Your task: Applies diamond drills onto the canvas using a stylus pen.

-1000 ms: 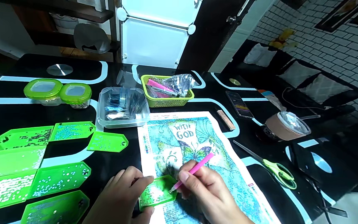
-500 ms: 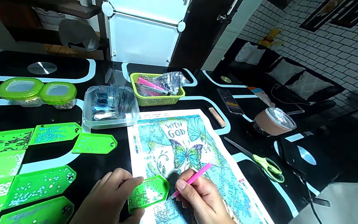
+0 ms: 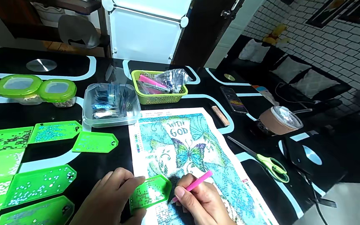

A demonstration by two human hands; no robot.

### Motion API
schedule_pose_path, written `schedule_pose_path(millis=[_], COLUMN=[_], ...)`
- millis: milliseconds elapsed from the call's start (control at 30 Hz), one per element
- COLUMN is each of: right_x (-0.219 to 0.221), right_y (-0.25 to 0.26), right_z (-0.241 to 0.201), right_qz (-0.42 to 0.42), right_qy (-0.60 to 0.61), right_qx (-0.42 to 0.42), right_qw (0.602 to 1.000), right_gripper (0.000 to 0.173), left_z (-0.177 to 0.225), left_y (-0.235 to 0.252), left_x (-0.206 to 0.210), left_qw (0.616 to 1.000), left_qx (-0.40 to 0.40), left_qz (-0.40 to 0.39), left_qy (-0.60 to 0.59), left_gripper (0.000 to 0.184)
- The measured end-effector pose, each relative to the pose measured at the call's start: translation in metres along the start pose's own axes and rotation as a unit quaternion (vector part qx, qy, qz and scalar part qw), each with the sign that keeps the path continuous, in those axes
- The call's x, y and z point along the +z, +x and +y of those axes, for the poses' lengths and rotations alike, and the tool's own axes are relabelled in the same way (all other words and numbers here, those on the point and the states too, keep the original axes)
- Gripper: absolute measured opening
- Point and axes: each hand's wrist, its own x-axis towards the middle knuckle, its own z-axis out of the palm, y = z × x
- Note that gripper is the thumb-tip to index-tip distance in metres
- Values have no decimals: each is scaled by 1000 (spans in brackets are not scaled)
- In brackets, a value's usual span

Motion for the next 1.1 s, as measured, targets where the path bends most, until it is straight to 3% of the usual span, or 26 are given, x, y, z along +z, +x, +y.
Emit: schedule_pose_path(millis=[400,533,600,733,867,1100], right_x=[5,-8,-13,-5,5,14], right_y=[2,9,13,22,28,33], right_z=[-15,-20,-17,-17,-12,-8], right_qz=[-29,-64,-48,5,-17,-40], right_qy=[-165,-68,3,5,-75,-102], right_qx=[-60,64,85,36,0,-14], right_qw=[984,994,995,999,997,994], right_gripper=[27,27,25,25,27,29], left_z=[-2,-2,-2,-4,-3,-4], left_y=[0,-1,-1,-2,-1,-1], left_x=[2,2,3,5,5,7], left_qw=[1000,1000,1000,999,999,999], left_qx=[3,7,12,15,15,14], left_qz=[9,16,25,32,35,42], left_qy=[5,9,11,13,12,15], left_gripper=[46,46,45,45,45,46])
